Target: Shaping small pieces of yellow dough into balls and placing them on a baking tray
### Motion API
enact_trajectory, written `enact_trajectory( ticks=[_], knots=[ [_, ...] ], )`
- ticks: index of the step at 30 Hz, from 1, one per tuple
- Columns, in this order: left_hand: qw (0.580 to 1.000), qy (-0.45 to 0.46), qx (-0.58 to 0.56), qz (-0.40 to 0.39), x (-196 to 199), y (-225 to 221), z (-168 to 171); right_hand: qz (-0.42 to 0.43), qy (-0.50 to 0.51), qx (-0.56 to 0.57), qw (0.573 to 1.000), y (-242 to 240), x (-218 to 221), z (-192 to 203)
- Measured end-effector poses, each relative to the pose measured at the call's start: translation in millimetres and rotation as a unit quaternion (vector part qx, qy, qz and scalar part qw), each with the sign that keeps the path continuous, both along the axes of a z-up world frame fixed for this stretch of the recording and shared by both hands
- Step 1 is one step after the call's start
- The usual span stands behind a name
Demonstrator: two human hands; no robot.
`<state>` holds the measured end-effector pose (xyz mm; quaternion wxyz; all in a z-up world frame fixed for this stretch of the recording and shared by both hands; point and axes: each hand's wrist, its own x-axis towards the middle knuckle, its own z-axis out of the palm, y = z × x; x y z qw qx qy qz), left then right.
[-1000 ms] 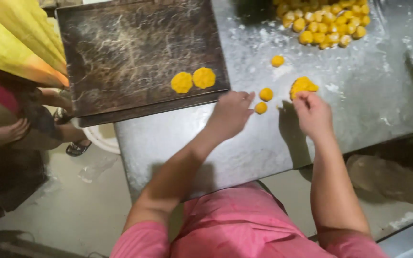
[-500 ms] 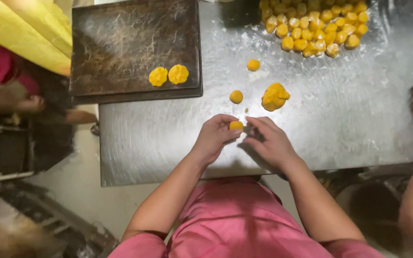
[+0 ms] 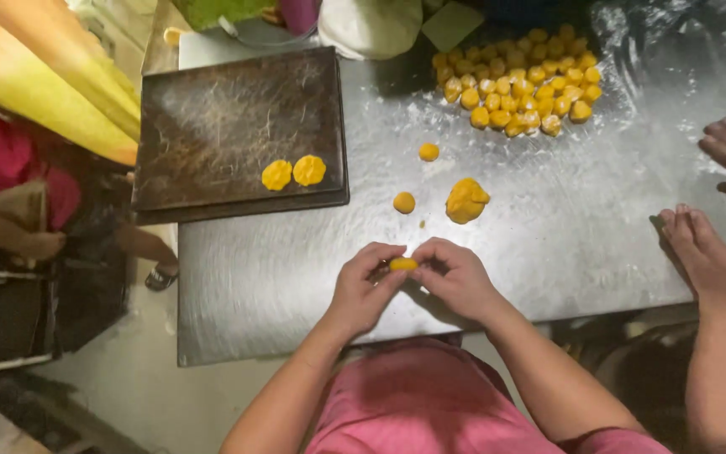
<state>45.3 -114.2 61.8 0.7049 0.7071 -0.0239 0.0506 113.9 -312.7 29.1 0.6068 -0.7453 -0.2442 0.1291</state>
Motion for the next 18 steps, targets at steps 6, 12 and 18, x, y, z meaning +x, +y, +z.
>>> enact_trajectory(
  ticks=[6,12,18],
  knots=[
    [0.997,-0.072,0.015,-0.04,1.7,30.5,8.5,-0.109,0.007,-0.012,0.994,34.4,-31.3,32.1],
    [0.977,-0.012,-0.18,-0.112,0.4,55.5,-24.0,-0.122,-0.049,0.001,0.991,59.1,-54.4,29.0],
    [0.973,-0.01,-0.174,-0.149,5.7,75.3,-5.6,-0.149,-0.011,0.017,0.989,81.9,-71.6,63.4]
  ],
)
